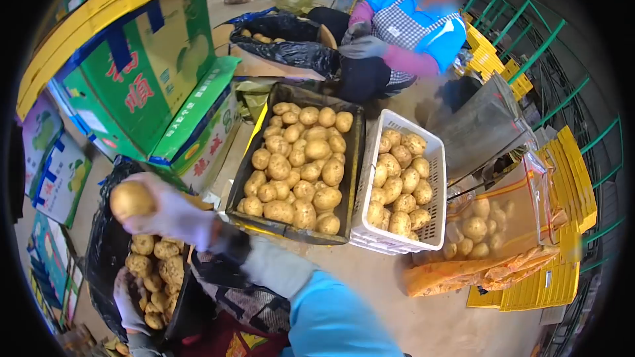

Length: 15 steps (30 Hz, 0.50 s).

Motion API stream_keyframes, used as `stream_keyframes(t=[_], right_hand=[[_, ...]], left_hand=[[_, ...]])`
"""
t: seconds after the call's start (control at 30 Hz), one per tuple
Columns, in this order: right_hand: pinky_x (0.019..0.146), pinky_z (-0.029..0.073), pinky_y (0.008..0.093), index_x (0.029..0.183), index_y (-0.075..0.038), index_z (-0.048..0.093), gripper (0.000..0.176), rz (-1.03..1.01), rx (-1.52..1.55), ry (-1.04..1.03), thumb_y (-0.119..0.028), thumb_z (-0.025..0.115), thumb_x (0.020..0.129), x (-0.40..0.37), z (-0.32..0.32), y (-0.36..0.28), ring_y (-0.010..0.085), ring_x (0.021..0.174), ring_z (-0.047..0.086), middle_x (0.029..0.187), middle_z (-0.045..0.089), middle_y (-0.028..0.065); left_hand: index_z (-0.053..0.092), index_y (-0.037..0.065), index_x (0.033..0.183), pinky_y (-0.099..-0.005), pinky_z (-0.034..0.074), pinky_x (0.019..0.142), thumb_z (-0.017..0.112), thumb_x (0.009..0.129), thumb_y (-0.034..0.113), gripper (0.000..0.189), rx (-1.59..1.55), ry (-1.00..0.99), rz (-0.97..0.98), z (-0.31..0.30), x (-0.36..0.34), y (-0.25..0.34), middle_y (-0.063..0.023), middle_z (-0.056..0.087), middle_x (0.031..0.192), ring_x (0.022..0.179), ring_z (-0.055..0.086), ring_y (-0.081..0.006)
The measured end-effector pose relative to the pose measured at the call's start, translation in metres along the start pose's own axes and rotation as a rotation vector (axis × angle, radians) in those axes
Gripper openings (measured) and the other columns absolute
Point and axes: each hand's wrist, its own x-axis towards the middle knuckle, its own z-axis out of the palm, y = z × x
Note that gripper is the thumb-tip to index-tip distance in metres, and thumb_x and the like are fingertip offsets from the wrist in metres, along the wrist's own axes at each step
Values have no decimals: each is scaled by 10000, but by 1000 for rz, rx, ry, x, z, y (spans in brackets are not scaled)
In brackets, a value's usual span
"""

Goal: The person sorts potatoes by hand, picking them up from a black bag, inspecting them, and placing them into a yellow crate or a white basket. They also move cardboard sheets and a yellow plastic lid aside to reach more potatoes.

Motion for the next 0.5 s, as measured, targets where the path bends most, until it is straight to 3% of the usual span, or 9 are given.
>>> stream_keyframes(t=[0.1, 0.13, 0.17, 0.2, 0.27, 0.3, 0.33, 0.4, 0.5], right_hand=[[985, 479, 324, 1427, -68, 360, 693, -13, -52, 296, -192, 734, 858, -86, -111, -12, 190, 1129, 564, 1265, 528, 112], [985, 476, 315, 1440, -87, 360, 609, -113, -95, 387, -207, 655, 921, -115, -143, -7, 193, 1123, 568, 1291, 509, 107], [964, 503, 317, 1450, -115, 359, 558, -97, -27, 505, -267, 592, 967, -146, -188, 16, 190, 1126, 571, 1296, 501, 94], [905, 554, 374, 1456, -141, 354, 542, 18, 248, 656, -304, 566, 984, -179, -208, 17, 204, 1120, 585, 1311, 495, 79], [804, 608, 475, 1426, -175, 393, 496, 60, 441, 776, -331, 560, 985, -234, -256, 34, 248, 1106, 616, 1336, 503, 90], [795, 620, 452, 1407, -198, 401, 471, 142, 634, 866, -310, 568, 981, -251, -274, 33, 243, 1101, 622, 1333, 511, 85], [796, 621, 442, 1394, -191, 394, 465, 132, 635, 869, -278, 575, 975, -260, -284, 29, 231, 1086, 629, 1323, 514, 73], [764, 625, 422, 1442, -167, 329, 544, 56, 365, 918, -242, 580, 965, -255, -303, 25, 211, 1089, 623, 1320, 510, 65], [862, 523, 447, 1529, -174, 203, 709, 146, 38, 1021, -225, 601, 945, -199, -323, 5, 212, 1164, 556, 1333, 498, 65]], left_hand=[[580, 65, 1249, -253, 495, 655, 553, 1004, 287, 332, 281, 70, -72, 15, -18, -32, -32, 643, 1050, 841, 635, -124], [567, 54, 1284, -233, 483, 655, 539, 1006, 214, 322, 325, 88, -56, 15, -23, -47, -32, 650, 1048, 830, 641, -124], [586, 54, 1136, -206, 454, 609, 546, 995, 165, 184, 310, 161, -51, 27, -31, -54, 15, 592, 906, 727, 557, -76], [609, -13, 1246, -328, 479, 928, 583, 974, 159, 323, 406, 145, -136, 70, -67, -3, -143, 666, 1149, 1085, 619, -223], [606, -37, 1235, -340, 469, 960, 580, 976, 146, 318, 656, 143, 50, 77, -75, -18, -154, 664, 1172, 1094, 619, -243], [607, -35, 1234, -343, 465, 967, 579, 975, 138, 313, 798, 159, 155, 75, -78, -30, -158, 664, 1177, 1093, 620, -243], [608, -33, 1233, -346, 461, 975, 579, 974, 130, 308, 939, 171, 266, 82, -77, -33, -162, 665, 1183, 1091, 620, -244], [611, -31, 1228, -352, 457, 980, 580, 971, 117, 298, 982, 225, 267, 95, -80, -30, -167, 667, 1184, 1085, 621, -255], [616, -28, 1223, -357, 457, 980, 583, 969, 113, 293, 1015, 293, 257, 102, -76, -29, -161, 668, 1178, 1081, 621, -264]])
